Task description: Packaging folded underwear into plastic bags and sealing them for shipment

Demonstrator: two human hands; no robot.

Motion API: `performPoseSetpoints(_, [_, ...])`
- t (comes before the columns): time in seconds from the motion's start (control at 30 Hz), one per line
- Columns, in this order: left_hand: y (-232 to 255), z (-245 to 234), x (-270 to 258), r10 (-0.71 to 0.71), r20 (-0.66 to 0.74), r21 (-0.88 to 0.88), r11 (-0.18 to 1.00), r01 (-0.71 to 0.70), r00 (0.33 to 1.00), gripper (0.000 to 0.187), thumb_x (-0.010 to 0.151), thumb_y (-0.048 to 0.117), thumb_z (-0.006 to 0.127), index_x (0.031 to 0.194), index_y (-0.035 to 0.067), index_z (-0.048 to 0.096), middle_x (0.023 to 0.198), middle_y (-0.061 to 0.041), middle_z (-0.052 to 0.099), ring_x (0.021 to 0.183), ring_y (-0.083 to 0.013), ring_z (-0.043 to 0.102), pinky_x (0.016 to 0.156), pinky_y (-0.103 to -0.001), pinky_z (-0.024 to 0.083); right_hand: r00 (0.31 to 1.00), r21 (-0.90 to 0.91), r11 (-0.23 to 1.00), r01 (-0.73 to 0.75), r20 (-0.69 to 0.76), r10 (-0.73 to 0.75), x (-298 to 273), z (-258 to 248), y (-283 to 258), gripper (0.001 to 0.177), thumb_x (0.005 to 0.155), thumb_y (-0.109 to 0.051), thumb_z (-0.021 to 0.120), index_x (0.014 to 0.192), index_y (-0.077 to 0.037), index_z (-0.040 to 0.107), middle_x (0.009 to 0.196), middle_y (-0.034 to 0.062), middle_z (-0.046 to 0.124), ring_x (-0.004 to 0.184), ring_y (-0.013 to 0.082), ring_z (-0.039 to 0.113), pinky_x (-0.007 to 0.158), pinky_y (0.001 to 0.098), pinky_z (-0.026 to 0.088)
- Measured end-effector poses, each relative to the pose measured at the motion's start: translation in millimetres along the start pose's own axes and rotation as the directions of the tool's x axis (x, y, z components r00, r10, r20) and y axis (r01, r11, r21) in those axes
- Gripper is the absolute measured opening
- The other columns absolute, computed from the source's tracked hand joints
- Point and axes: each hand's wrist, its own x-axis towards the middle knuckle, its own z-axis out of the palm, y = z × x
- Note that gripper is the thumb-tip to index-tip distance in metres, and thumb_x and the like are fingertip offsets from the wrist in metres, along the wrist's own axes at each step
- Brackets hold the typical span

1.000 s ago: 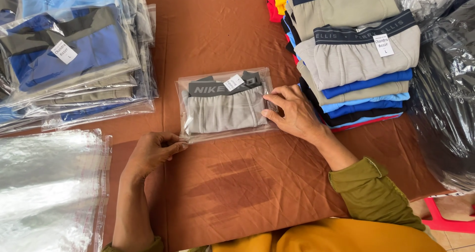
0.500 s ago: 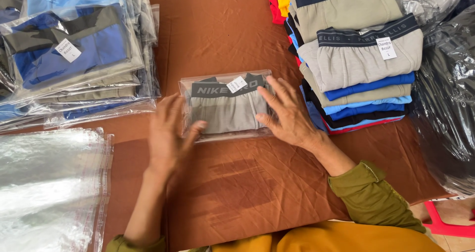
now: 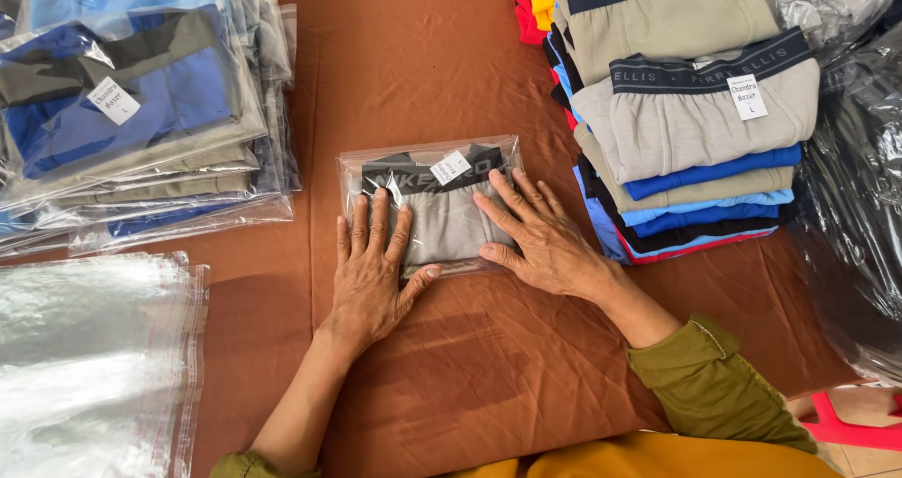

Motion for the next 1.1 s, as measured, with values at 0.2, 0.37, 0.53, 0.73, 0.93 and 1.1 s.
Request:
performPoseSetpoints(0.2, [0, -2, 0, -0.005, 0.041, 0.0, 1.0, 0.005, 0.999, 0.094, 0.093, 0.081, 0.033, 0.162, 0.018, 0.022, 0.171, -0.016, 0.002, 0.155, -0.0404, -0.001, 0.123, -0.057, -0.002, 1.0, -0.01, 1.0, -0.003, 0.023, 0.003, 1, -5, -2, 0.07, 0.102, -0.059, 0.042, 0.16, -0.021, 0.033, 0.167, 0.0168, 0.021, 0.151, 0.0445, 0.018, 0.119, 0.0609, 0.015])
performPoseSetpoints(0.37, [1, -8, 2, -0.018, 0.076, -0.027, 0.999, 0.021, 0.997, 0.094, 0.093, 0.081, 0.032, 0.162, 0.019, 0.021, 0.171, -0.015, 0.003, 0.155, -0.0398, 0.001, 0.123, -0.057, -0.002, 0.999, 0.015, 1.0, -0.013, 0.05, 0.012, 3, -6, -1, 0.07, 0.102, -0.059, 0.042, 0.16, -0.021, 0.032, 0.167, 0.0162, 0.022, 0.152, 0.0437, 0.018, 0.119, 0.0605, 0.015])
performPoseSetpoints(0.53, [1, -10, 1, -0.018, 0.077, -0.042, 0.999, 0.021, 0.997, 0.093, 0.094, 0.08, 0.032, 0.162, 0.018, 0.022, 0.171, -0.015, 0.004, 0.155, -0.0394, 0.001, 0.123, -0.057, -0.002, 0.998, 0.04, 0.999, -0.034, 0.061, 0.031, 3, -11, -4, 0.069, 0.103, -0.059, 0.042, 0.16, -0.022, 0.032, 0.167, 0.0156, 0.021, 0.152, 0.0439, 0.017, 0.119, 0.0622, 0.014])
performPoseSetpoints(0.73, [8, -22, 0, -0.045, 0.054, -0.112, 0.992, 0.051, 0.998, 0.096, 0.095, 0.08, 0.031, 0.163, 0.013, 0.017, 0.17, -0.016, 0.004, 0.155, -0.0401, 0.0, 0.12, -0.062, -0.008, 0.996, 0.141, 0.986, -0.089, 0.018, 0.087, 6, -17, -5, 0.068, 0.102, -0.063, 0.043, 0.157, -0.024, 0.04, 0.164, 0.015, 0.029, 0.151, 0.045, 0.018, 0.116, 0.0656, 0.013])
performPoseSetpoints(0.93, [19, -27, 24, -0.015, 0.041, -0.036, 0.999, 0.017, 0.999, 0.089, 0.098, 0.076, 0.026, 0.163, 0.016, 0.02, 0.171, -0.018, 0.002, 0.155, -0.0421, -0.005, 0.12, -0.064, -0.01, 0.994, 0.143, 0.985, -0.097, -0.029, 0.102, 29, -10, -4, 0.069, 0.103, -0.062, 0.041, 0.161, -0.025, 0.033, 0.169, 0.0155, 0.015, 0.152, 0.0478, 0.009, 0.116, 0.0679, 0.012])
performPoseSetpoints(1.1, [21, -24, 39, -0.028, 0.048, 0.083, 0.996, 0.024, 0.998, 0.086, 0.098, 0.077, 0.022, 0.162, 0.019, 0.025, 0.17, -0.018, 0.007, 0.156, -0.0411, -0.002, 0.121, -0.063, -0.007, 0.994, 0.087, 0.99, -0.108, 0.0, 0.108, 30, 1, 0, 0.069, 0.104, -0.059, 0.042, 0.161, -0.023, 0.03, 0.168, 0.0186, 0.015, 0.151, 0.0504, 0.012, 0.115, 0.0698, 0.014])
